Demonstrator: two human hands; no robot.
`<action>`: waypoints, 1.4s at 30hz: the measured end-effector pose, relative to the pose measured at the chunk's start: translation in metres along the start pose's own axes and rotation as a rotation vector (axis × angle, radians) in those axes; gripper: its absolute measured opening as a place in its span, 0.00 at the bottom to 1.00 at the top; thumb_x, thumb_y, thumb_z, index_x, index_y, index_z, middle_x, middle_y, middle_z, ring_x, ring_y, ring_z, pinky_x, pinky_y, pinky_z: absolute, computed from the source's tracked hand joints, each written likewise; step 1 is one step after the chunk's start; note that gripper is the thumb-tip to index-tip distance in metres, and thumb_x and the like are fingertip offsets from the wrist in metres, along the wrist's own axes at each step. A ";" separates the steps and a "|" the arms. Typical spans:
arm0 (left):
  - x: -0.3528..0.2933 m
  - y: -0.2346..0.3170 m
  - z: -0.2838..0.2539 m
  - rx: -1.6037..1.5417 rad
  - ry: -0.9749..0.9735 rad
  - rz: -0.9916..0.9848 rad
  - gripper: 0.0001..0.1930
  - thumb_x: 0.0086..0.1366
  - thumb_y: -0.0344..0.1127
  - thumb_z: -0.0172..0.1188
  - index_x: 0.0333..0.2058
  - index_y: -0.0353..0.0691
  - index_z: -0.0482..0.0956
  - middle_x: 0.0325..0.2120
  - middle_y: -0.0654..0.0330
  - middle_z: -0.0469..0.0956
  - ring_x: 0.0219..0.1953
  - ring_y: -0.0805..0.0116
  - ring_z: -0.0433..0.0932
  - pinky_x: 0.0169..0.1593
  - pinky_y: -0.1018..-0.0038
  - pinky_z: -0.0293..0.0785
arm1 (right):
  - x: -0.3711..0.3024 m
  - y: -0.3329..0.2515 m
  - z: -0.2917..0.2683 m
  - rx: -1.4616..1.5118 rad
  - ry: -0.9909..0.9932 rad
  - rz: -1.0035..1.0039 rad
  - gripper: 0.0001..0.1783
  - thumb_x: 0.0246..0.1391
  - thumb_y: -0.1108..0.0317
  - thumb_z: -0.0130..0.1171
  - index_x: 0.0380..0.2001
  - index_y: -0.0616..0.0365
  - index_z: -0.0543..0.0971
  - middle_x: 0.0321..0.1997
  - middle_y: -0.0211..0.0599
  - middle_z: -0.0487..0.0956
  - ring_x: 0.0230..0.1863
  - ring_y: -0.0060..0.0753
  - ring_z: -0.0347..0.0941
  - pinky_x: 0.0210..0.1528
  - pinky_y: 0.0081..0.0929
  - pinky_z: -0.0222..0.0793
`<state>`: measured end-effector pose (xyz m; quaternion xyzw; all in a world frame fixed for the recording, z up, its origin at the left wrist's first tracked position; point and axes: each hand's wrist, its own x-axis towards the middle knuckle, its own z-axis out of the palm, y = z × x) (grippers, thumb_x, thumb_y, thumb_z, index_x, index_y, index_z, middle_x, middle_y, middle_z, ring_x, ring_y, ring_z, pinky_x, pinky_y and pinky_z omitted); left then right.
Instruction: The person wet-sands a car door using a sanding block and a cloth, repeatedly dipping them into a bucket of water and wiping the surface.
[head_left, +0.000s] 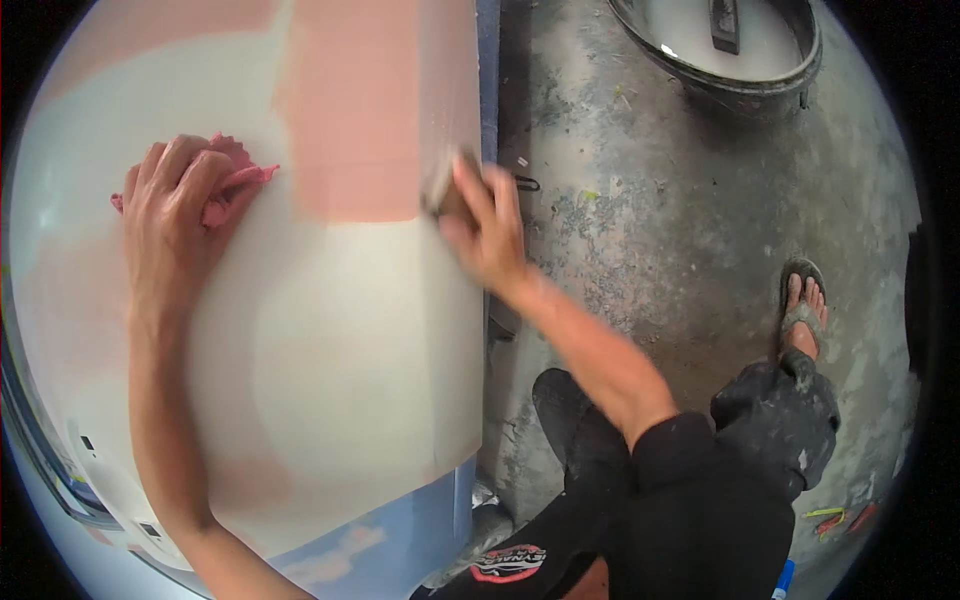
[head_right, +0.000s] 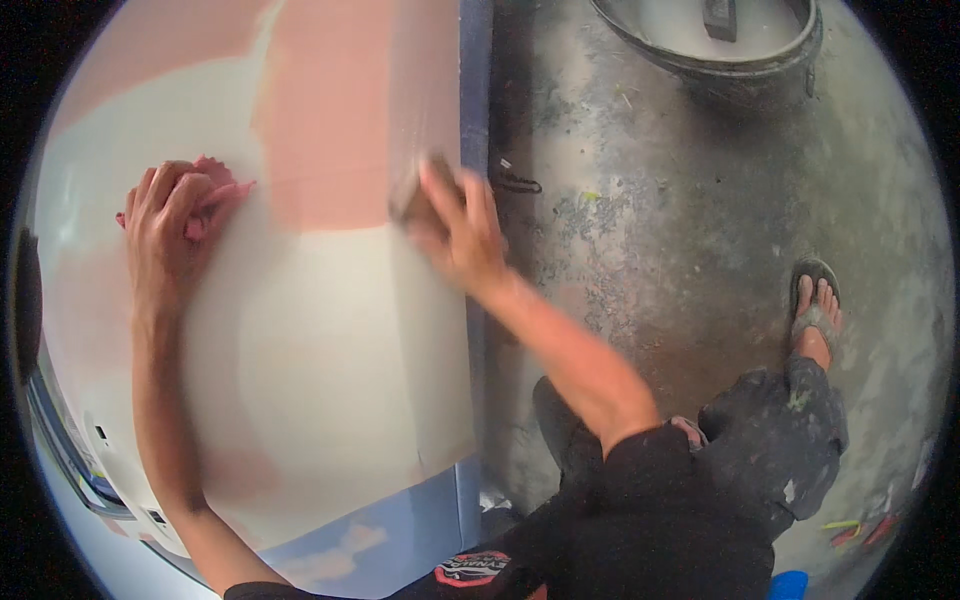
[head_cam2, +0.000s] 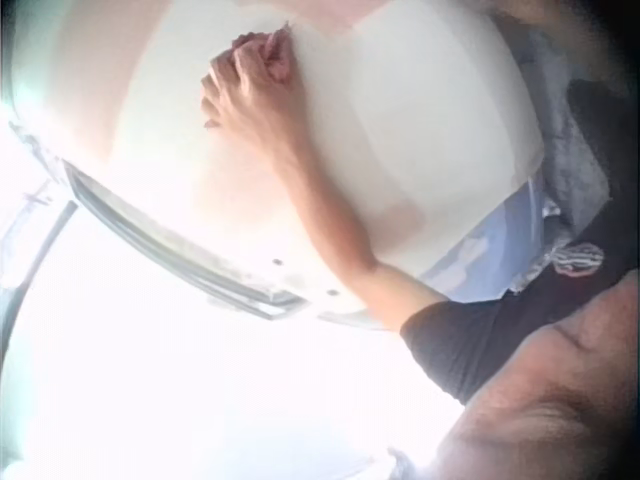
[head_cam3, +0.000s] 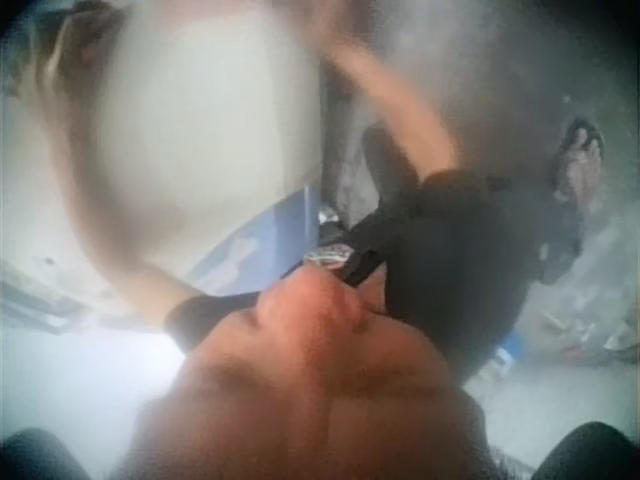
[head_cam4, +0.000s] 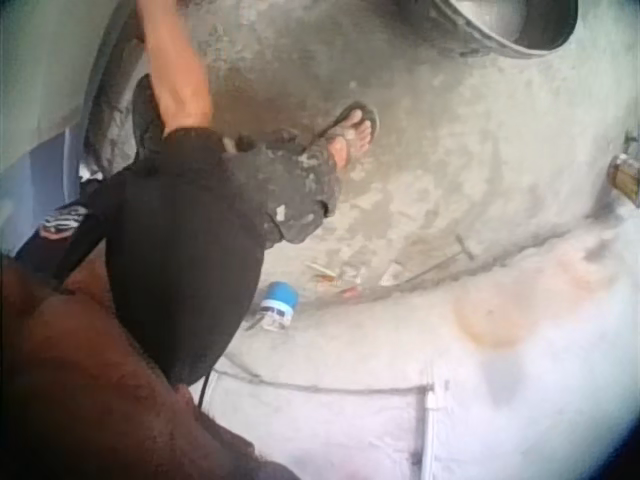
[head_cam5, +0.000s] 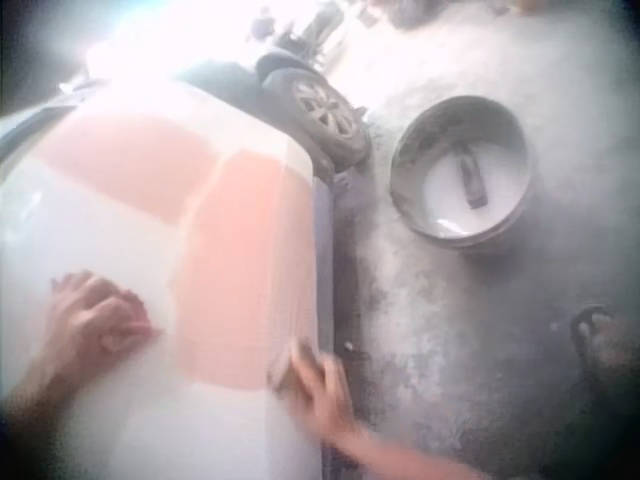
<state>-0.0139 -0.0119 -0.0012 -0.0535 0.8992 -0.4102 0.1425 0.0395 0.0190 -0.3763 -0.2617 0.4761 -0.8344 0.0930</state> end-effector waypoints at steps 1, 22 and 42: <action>0.005 0.001 -0.003 0.002 -0.011 0.005 0.13 0.53 0.35 0.76 0.29 0.45 0.78 0.33 0.66 0.78 0.39 0.62 0.77 0.43 0.62 0.70 | -0.025 -0.010 -0.010 0.002 -0.014 -0.060 0.38 0.60 0.49 0.66 0.70 0.48 0.70 0.53 0.53 0.72 0.52 0.56 0.71 0.55 0.49 0.71; 0.017 0.004 0.001 -0.005 0.029 0.040 0.14 0.54 0.36 0.76 0.28 0.46 0.76 0.32 0.67 0.77 0.37 0.62 0.76 0.42 0.62 0.70 | 0.136 0.057 0.007 -0.090 0.136 0.015 0.34 0.63 0.54 0.65 0.69 0.48 0.71 0.48 0.42 0.72 0.49 0.43 0.70 0.53 0.39 0.71; 0.001 -0.002 0.006 -0.022 0.047 -0.002 0.15 0.53 0.36 0.78 0.27 0.45 0.75 0.34 0.66 0.77 0.38 0.60 0.76 0.43 0.61 0.68 | 0.067 0.044 0.015 -0.018 -0.009 0.302 0.38 0.65 0.46 0.60 0.73 0.48 0.67 0.52 0.52 0.70 0.54 0.54 0.69 0.60 0.47 0.67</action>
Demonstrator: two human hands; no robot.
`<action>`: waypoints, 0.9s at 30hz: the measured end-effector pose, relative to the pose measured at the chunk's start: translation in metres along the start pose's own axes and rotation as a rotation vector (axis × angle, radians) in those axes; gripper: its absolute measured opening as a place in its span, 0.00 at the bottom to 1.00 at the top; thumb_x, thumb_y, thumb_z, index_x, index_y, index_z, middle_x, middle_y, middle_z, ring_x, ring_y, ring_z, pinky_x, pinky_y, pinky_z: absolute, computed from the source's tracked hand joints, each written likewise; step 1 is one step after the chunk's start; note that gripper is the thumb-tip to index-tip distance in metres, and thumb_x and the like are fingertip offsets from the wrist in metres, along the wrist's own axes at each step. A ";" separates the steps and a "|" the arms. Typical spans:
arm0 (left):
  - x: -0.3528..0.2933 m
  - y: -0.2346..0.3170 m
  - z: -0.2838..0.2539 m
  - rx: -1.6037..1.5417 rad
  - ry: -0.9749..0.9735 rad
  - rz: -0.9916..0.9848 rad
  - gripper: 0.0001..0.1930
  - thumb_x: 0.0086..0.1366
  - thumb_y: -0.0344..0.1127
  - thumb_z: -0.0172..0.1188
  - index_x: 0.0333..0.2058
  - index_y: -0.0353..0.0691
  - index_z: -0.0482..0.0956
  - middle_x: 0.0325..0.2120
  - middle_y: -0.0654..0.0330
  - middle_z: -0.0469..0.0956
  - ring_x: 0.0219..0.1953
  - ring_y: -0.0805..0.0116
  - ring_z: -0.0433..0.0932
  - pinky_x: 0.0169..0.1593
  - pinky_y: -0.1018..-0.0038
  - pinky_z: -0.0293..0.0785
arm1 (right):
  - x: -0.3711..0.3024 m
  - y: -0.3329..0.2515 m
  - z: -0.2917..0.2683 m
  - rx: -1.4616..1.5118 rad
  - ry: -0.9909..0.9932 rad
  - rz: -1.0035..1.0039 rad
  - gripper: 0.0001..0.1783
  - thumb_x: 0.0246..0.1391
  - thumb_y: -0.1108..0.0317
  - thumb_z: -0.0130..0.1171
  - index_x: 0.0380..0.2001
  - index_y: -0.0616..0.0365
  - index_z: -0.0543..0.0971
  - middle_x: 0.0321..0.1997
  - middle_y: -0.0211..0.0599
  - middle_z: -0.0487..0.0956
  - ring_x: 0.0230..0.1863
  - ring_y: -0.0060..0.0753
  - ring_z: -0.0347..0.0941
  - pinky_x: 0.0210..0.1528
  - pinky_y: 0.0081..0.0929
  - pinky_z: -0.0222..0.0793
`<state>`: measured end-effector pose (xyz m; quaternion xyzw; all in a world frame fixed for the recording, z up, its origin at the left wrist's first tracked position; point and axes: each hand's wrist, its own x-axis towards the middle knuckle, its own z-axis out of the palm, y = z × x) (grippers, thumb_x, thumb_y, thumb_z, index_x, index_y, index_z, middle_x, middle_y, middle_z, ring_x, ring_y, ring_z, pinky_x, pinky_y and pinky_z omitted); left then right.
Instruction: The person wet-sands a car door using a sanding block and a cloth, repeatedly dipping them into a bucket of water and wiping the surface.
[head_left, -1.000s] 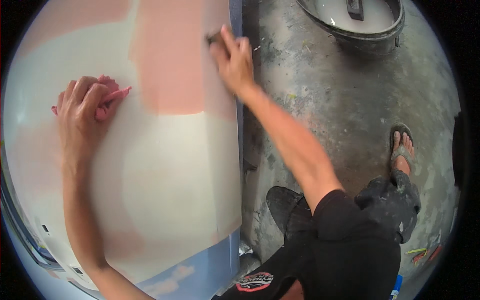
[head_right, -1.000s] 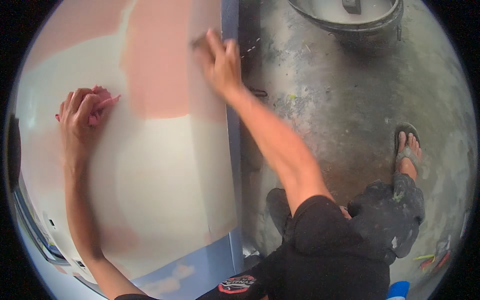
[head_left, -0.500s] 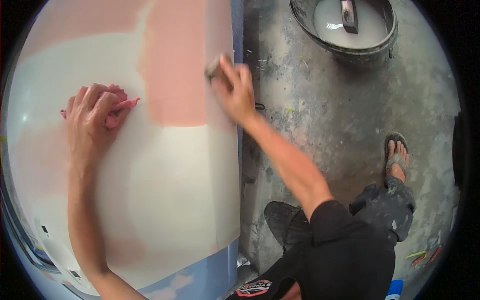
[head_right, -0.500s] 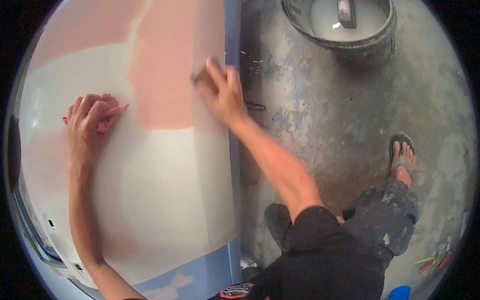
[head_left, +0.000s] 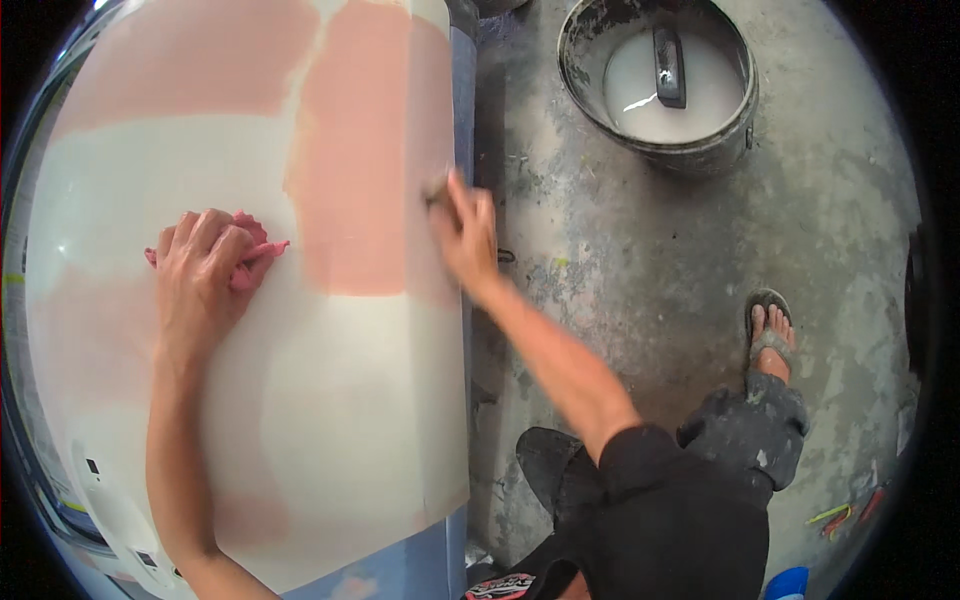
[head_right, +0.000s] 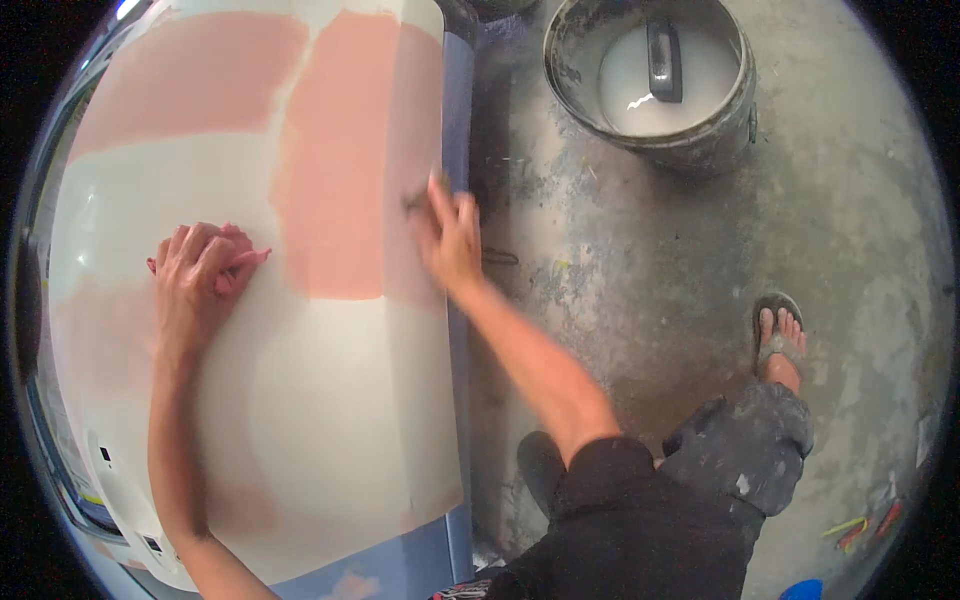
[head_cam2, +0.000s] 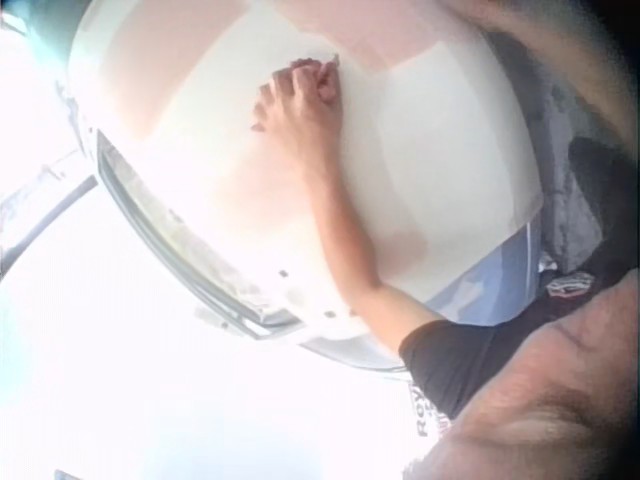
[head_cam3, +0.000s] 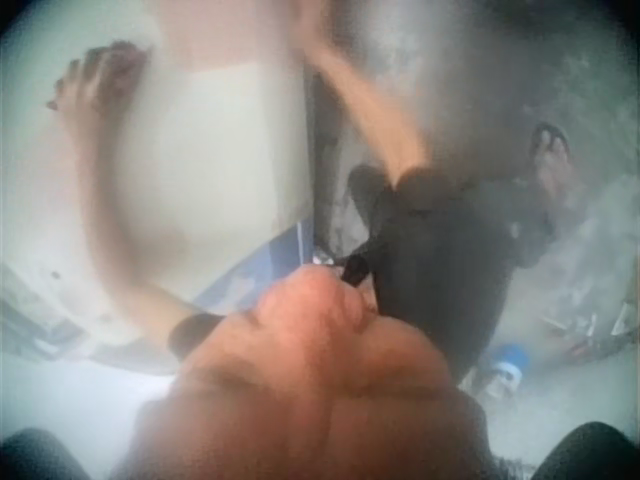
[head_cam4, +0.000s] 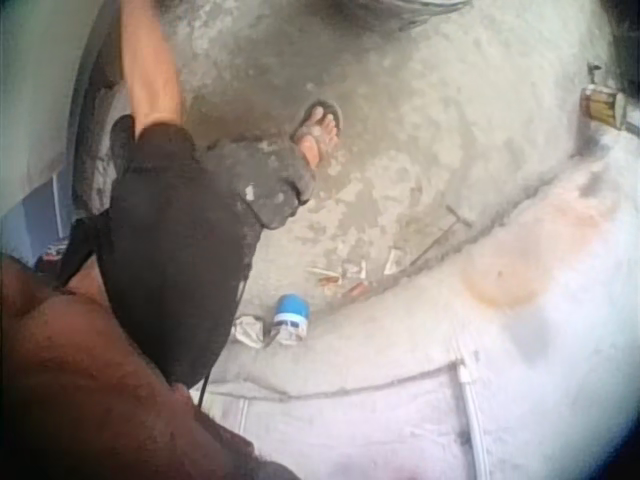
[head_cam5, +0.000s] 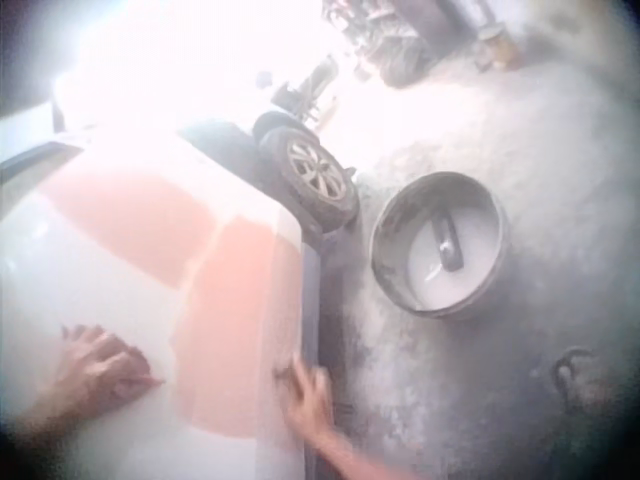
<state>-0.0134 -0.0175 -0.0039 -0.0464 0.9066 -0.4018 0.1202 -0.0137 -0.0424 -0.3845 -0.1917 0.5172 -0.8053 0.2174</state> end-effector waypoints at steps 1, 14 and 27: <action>-0.002 -0.002 0.001 0.003 -0.011 -0.009 0.15 0.53 0.36 0.78 0.27 0.45 0.75 0.34 0.66 0.77 0.39 0.60 0.76 0.43 0.61 0.68 | -0.041 -0.002 -0.004 -0.007 -0.006 -0.123 0.38 0.64 0.47 0.61 0.73 0.48 0.67 0.52 0.53 0.70 0.54 0.55 0.69 0.60 0.48 0.67; -0.001 -0.003 0.001 0.017 -0.020 -0.026 0.15 0.51 0.34 0.78 0.28 0.48 0.76 0.34 0.66 0.76 0.39 0.60 0.76 0.43 0.61 0.68 | 0.051 0.001 0.019 -0.091 0.083 0.016 0.38 0.64 0.47 0.61 0.72 0.47 0.67 0.48 0.52 0.71 0.51 0.56 0.69 0.57 0.44 0.68; 0.008 0.003 0.003 -0.029 0.017 0.007 0.15 0.51 0.34 0.78 0.28 0.47 0.76 0.34 0.65 0.77 0.39 0.59 0.76 0.43 0.61 0.68 | 0.123 -0.031 0.004 -0.227 0.079 -0.048 0.36 0.61 0.52 0.64 0.70 0.49 0.70 0.51 0.59 0.72 0.51 0.60 0.71 0.54 0.48 0.71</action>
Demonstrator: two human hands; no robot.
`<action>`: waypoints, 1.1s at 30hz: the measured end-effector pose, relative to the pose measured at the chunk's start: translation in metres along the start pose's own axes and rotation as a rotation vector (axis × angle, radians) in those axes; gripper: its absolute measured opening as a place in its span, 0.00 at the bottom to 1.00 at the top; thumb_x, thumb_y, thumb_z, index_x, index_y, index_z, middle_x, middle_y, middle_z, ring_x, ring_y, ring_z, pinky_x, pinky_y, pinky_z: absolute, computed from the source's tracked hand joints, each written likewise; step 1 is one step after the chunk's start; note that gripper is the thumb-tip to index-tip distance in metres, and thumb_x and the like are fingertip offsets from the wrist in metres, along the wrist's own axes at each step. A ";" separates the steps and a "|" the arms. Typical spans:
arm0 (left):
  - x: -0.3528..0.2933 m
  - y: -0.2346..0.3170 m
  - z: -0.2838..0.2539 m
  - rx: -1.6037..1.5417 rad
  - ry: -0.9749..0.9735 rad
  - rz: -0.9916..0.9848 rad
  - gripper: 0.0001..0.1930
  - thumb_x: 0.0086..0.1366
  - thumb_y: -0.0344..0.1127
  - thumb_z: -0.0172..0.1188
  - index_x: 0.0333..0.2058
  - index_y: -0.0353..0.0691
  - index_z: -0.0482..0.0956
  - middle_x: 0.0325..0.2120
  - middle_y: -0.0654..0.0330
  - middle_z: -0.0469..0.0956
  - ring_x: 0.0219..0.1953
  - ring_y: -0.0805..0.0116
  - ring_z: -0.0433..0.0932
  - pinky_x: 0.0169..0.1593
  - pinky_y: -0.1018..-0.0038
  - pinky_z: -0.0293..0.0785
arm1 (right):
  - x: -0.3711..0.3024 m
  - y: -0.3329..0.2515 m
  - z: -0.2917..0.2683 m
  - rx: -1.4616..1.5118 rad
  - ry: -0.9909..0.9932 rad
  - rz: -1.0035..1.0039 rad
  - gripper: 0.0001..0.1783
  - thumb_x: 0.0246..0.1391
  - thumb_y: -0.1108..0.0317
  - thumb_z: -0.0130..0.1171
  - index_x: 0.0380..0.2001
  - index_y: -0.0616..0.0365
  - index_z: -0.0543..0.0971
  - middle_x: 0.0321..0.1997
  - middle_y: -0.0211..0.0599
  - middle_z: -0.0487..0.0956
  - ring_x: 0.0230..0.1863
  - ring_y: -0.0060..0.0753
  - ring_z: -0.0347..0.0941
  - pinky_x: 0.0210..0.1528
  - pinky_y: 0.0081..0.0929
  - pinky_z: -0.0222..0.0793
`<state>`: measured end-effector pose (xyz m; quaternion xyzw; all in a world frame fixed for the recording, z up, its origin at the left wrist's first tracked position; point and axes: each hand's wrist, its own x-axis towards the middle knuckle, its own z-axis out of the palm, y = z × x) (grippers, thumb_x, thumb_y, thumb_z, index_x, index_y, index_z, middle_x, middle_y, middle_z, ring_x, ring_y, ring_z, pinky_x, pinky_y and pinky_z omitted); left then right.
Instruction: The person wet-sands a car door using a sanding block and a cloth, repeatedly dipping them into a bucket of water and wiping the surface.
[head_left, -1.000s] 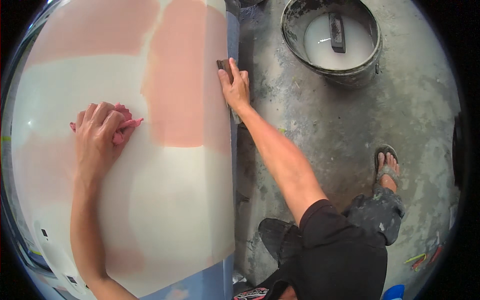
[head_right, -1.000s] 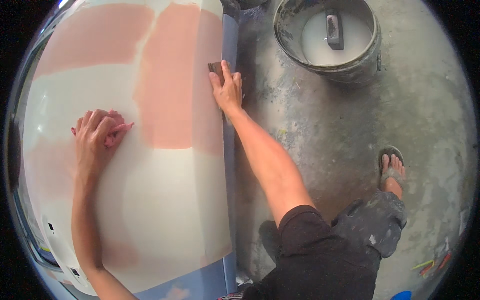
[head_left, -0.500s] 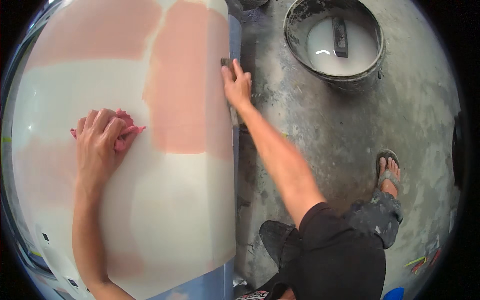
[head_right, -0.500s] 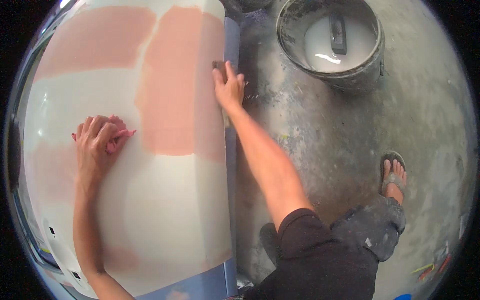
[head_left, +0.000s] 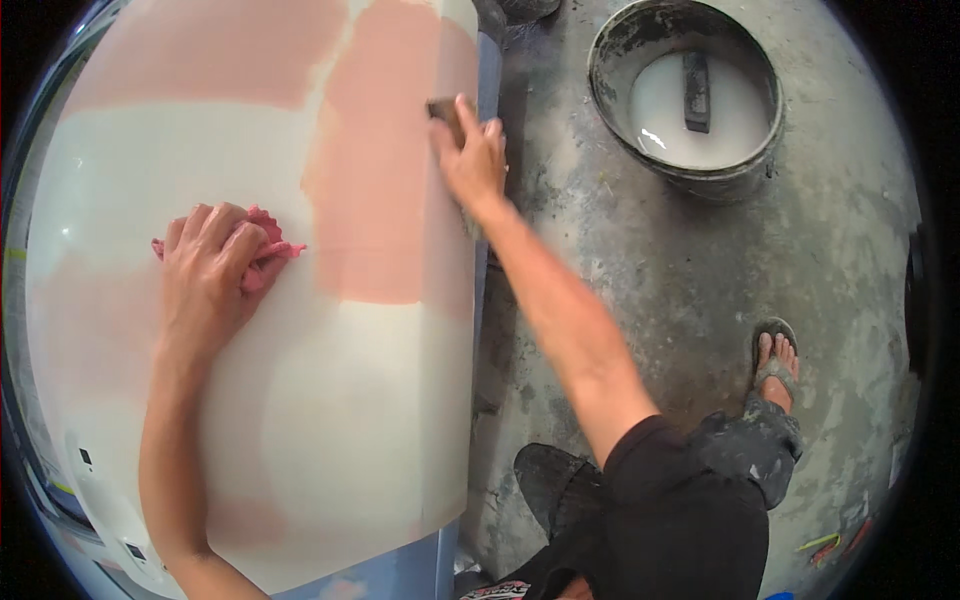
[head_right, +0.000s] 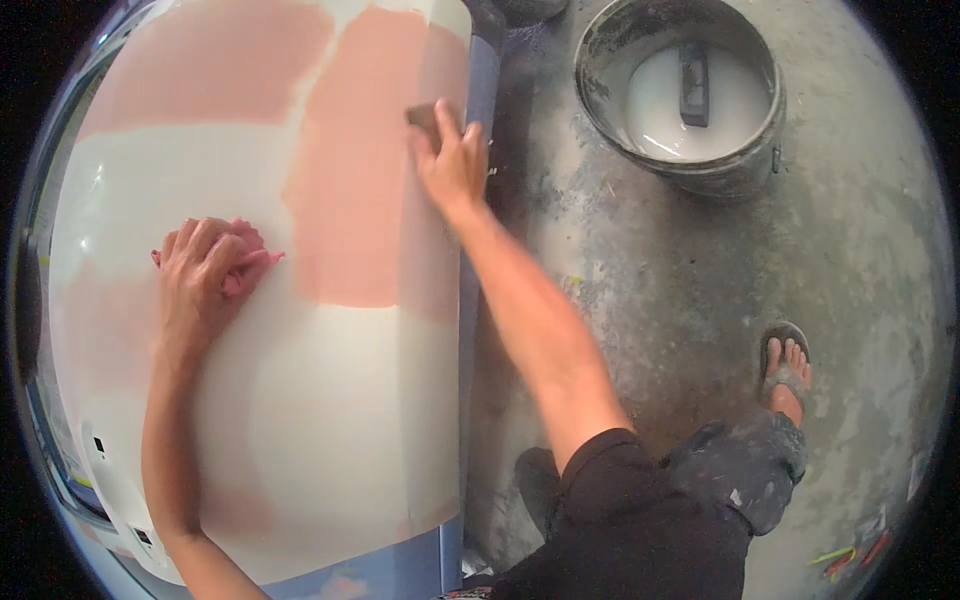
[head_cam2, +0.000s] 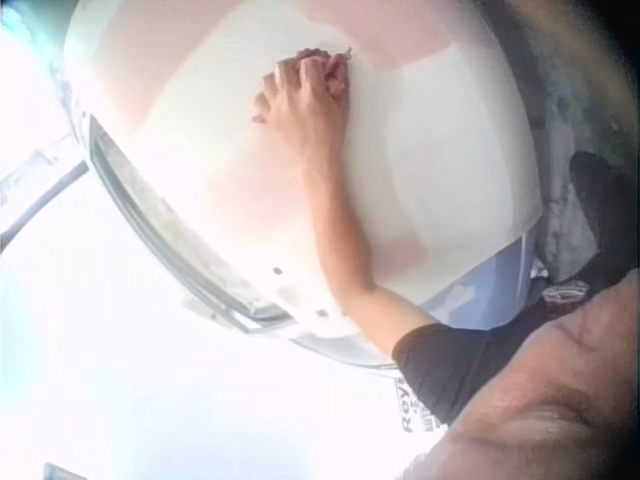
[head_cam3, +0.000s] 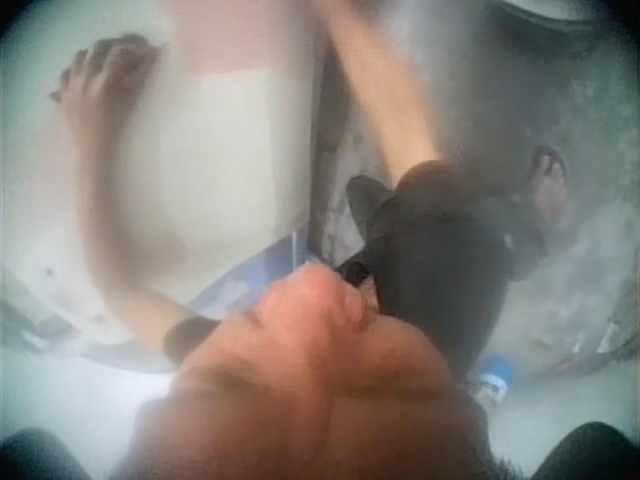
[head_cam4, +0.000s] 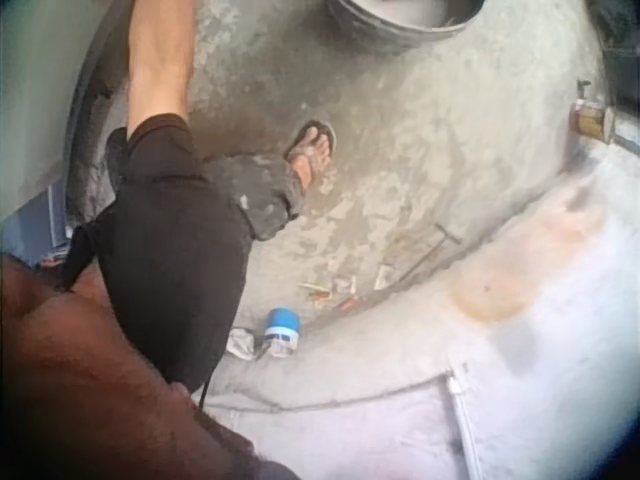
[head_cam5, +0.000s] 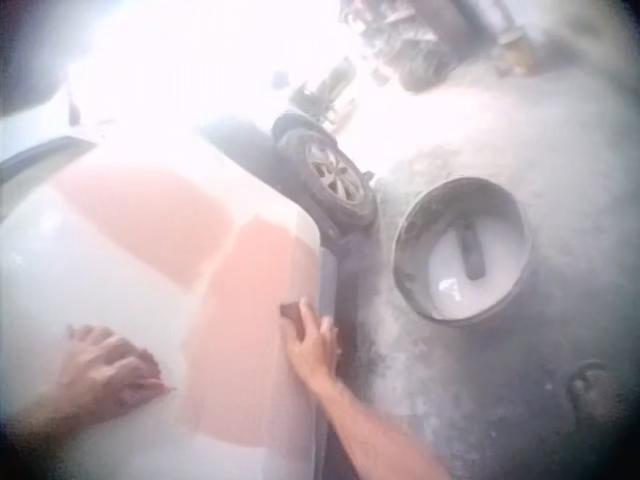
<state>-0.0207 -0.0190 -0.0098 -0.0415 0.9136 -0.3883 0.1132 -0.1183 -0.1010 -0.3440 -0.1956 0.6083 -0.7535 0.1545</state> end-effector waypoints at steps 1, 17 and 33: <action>-0.004 -0.004 -0.002 0.000 -0.003 0.004 0.15 0.51 0.34 0.78 0.28 0.46 0.76 0.34 0.65 0.77 0.39 0.59 0.76 0.42 0.61 0.68 | -0.024 -0.006 0.005 0.015 -0.021 -0.036 0.37 0.61 0.50 0.64 0.71 0.48 0.69 0.52 0.61 0.71 0.52 0.61 0.70 0.55 0.49 0.71; -0.011 -0.007 -0.003 0.028 0.013 0.021 0.17 0.51 0.35 0.78 0.28 0.46 0.73 0.35 0.66 0.77 0.38 0.60 0.76 0.42 0.62 0.68 | -0.101 -0.023 -0.015 0.080 -0.045 -0.174 0.39 0.59 0.48 0.66 0.70 0.48 0.69 0.53 0.61 0.71 0.54 0.63 0.71 0.56 0.52 0.71; -0.013 -0.007 -0.012 0.042 -0.031 -0.023 0.15 0.51 0.35 0.78 0.28 0.46 0.76 0.36 0.66 0.78 0.40 0.60 0.76 0.43 0.61 0.68 | -0.182 -0.012 -0.025 0.227 -0.059 -0.175 0.38 0.60 0.52 0.65 0.71 0.48 0.68 0.51 0.51 0.70 0.51 0.54 0.70 0.55 0.47 0.70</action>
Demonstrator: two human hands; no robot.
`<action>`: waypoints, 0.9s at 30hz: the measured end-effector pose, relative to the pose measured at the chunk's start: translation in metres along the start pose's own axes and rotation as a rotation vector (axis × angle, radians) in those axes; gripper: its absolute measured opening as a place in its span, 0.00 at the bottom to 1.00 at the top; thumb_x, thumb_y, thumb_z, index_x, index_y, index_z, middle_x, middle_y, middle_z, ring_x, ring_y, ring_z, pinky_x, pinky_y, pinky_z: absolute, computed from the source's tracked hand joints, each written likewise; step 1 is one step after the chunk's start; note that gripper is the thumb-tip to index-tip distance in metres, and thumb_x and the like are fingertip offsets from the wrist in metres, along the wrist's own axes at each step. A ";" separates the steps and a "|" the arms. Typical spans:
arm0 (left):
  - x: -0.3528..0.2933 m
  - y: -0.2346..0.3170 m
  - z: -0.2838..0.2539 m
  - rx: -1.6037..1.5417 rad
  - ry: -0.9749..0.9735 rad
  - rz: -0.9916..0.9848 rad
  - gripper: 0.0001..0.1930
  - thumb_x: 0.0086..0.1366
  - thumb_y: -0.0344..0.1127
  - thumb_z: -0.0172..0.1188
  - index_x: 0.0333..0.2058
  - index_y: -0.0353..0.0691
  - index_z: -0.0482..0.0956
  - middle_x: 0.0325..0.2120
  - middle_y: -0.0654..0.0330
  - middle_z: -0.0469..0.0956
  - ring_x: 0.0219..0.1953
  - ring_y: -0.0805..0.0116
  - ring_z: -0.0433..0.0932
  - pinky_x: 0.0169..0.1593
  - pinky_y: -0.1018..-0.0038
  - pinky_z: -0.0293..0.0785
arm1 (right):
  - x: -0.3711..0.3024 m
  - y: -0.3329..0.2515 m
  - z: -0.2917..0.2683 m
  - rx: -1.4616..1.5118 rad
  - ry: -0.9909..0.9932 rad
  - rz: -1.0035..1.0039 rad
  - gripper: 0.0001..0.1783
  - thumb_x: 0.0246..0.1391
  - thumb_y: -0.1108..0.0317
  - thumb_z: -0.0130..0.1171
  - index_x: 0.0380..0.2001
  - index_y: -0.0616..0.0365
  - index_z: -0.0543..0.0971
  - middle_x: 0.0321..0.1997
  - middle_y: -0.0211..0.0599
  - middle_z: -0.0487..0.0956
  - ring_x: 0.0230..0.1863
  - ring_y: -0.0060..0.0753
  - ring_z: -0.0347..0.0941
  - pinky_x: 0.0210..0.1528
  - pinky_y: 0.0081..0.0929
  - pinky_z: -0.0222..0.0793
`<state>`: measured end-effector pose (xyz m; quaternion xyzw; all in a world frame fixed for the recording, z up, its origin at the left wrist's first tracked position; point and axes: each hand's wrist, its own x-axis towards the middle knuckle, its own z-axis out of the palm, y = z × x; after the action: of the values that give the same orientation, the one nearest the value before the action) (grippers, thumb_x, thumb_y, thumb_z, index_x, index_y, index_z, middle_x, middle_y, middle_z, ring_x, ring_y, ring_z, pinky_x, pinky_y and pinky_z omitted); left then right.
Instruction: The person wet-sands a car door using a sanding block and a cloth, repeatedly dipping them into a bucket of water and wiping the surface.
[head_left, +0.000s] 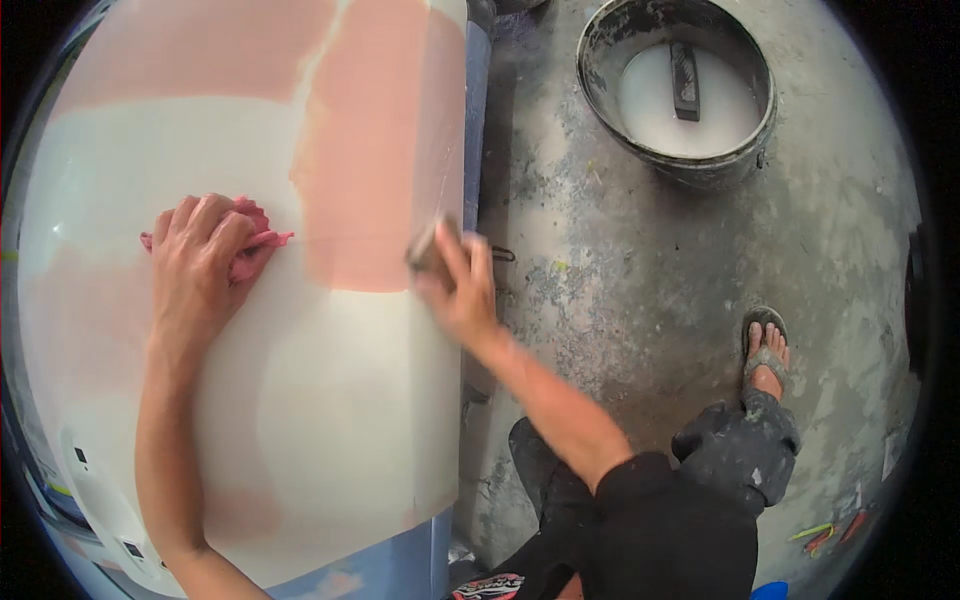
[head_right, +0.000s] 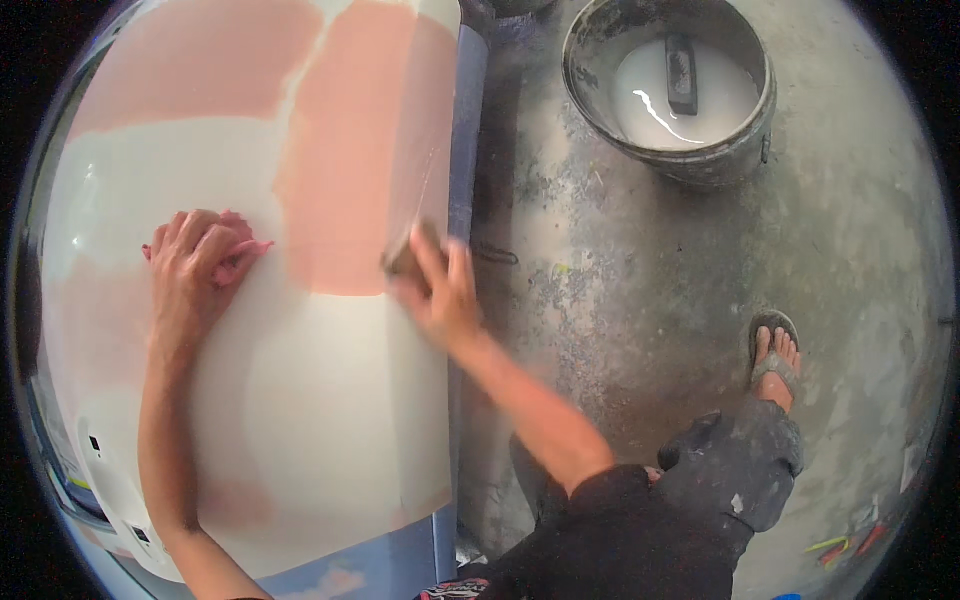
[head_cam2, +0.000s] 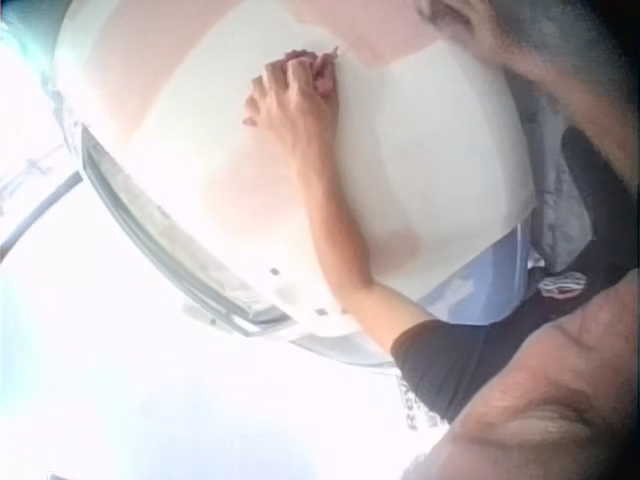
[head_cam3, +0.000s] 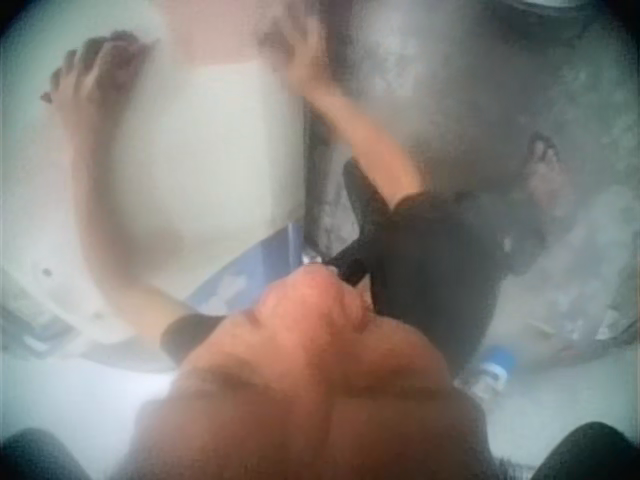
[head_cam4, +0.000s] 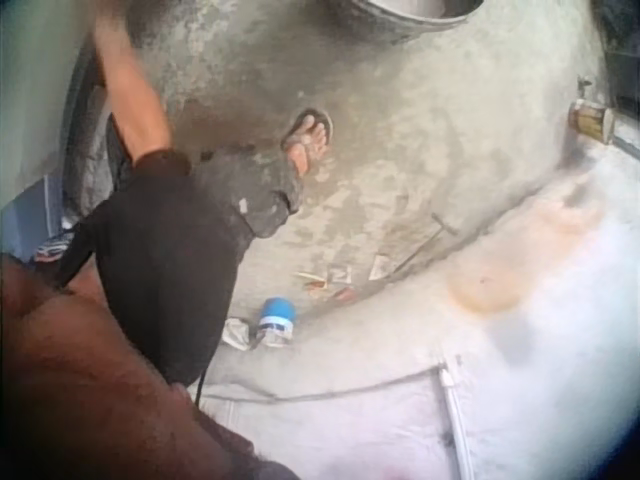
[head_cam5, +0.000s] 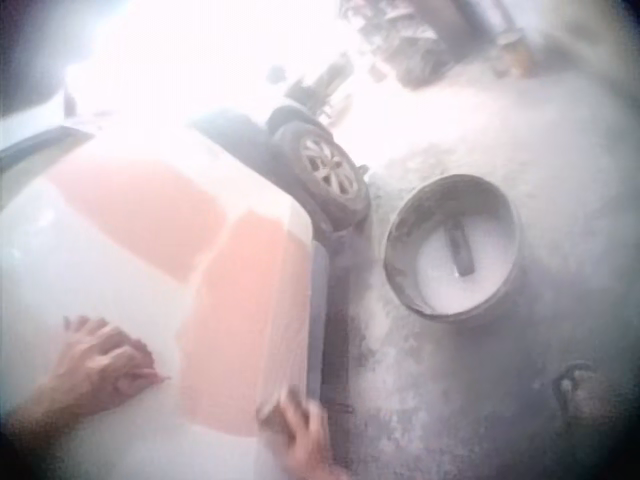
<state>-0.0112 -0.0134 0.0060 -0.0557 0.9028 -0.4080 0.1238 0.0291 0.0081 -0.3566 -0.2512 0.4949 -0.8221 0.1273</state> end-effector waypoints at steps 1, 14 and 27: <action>0.002 0.002 0.008 -0.013 0.031 0.018 0.16 0.51 0.35 0.77 0.29 0.46 0.74 0.36 0.67 0.78 0.39 0.60 0.76 0.43 0.61 0.68 | -0.022 -0.008 -0.012 -0.047 0.010 -0.100 0.38 0.60 0.53 0.65 0.72 0.48 0.68 0.52 0.52 0.70 0.51 0.54 0.70 0.55 0.47 0.70; 0.000 0.000 0.011 -0.028 0.042 0.004 0.15 0.51 0.34 0.78 0.28 0.45 0.76 0.33 0.64 0.77 0.38 0.59 0.76 0.43 0.61 0.69 | 0.014 0.013 -0.001 -0.011 -0.088 0.103 0.41 0.61 0.51 0.65 0.74 0.48 0.65 0.56 0.57 0.69 0.54 0.59 0.69 0.58 0.50 0.69; 0.003 0.000 0.004 -0.020 0.011 0.008 0.14 0.50 0.33 0.78 0.28 0.47 0.78 0.34 0.65 0.77 0.39 0.59 0.77 0.42 0.62 0.68 | 0.071 0.017 0.009 -0.102 -0.032 0.003 0.39 0.62 0.47 0.63 0.73 0.47 0.66 0.52 0.57 0.71 0.51 0.59 0.70 0.54 0.48 0.72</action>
<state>-0.0128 -0.0172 0.0032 -0.0509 0.9077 -0.3989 0.1201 -0.0262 -0.0396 -0.3477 -0.2698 0.5342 -0.7915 0.1237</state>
